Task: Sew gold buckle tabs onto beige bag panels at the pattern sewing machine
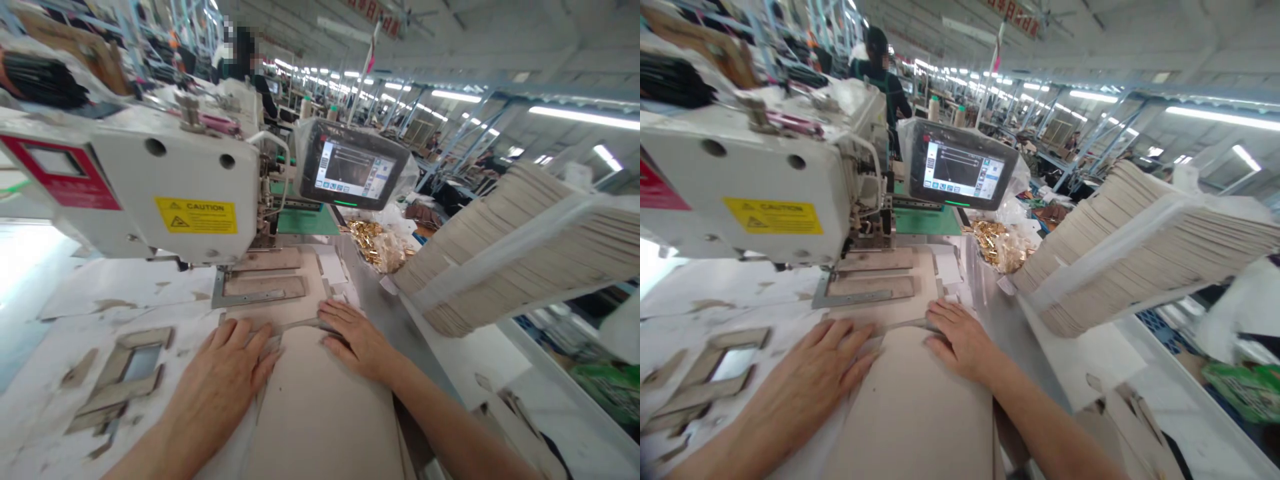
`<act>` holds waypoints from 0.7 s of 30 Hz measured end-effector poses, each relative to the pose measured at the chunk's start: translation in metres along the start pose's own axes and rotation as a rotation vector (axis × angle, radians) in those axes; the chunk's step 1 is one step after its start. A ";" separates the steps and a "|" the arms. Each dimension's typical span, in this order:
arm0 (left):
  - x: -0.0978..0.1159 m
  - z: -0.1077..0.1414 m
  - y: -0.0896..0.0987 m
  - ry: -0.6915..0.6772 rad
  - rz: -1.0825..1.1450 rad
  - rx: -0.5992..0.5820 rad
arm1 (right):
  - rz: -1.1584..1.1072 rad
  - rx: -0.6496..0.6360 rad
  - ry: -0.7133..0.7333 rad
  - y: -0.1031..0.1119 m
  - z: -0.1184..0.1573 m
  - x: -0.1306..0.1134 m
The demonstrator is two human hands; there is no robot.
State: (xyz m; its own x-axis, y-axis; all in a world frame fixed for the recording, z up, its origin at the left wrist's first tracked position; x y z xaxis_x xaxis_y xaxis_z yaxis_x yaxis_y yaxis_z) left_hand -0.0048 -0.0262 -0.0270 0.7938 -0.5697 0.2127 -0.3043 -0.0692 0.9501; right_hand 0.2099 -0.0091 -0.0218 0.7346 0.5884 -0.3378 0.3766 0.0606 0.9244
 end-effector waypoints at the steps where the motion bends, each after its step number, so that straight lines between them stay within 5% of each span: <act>1: 0.001 0.000 0.000 -0.005 -0.014 -0.008 | -0.025 0.013 0.006 0.002 0.000 -0.001; 12: 0.002 -0.001 -0.005 -0.017 -0.090 0.008 | -0.215 0.137 -0.041 0.004 0.004 0.004; 15: 0.002 -0.001 -0.003 0.021 -0.098 -0.032 | -0.243 0.289 -0.172 0.018 0.001 0.039; 18: 0.001 -0.002 -0.001 0.047 -0.083 -0.096 | -0.028 0.405 -0.363 0.049 -0.018 0.094; 21: -0.003 -0.004 0.000 0.041 -0.047 -0.141 | 0.358 0.255 -0.540 0.078 -0.048 0.147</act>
State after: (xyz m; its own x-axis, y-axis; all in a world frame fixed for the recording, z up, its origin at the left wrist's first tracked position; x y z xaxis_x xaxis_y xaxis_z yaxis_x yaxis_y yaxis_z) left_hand -0.0048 -0.0218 -0.0268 0.8274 -0.5341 0.1734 -0.1913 0.0223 0.9813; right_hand 0.3200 0.1208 0.0090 0.9913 0.0498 -0.1217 0.1310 -0.2931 0.9471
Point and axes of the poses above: each hand's wrist, its own z-axis away from the middle knuckle, its own y-axis out of the back of the hand, x = y × z, the point moved 5 cm from there along -z, towards the middle knuckle, and after that the axes turned 4 degrees about -y, right-handed, at the moved point
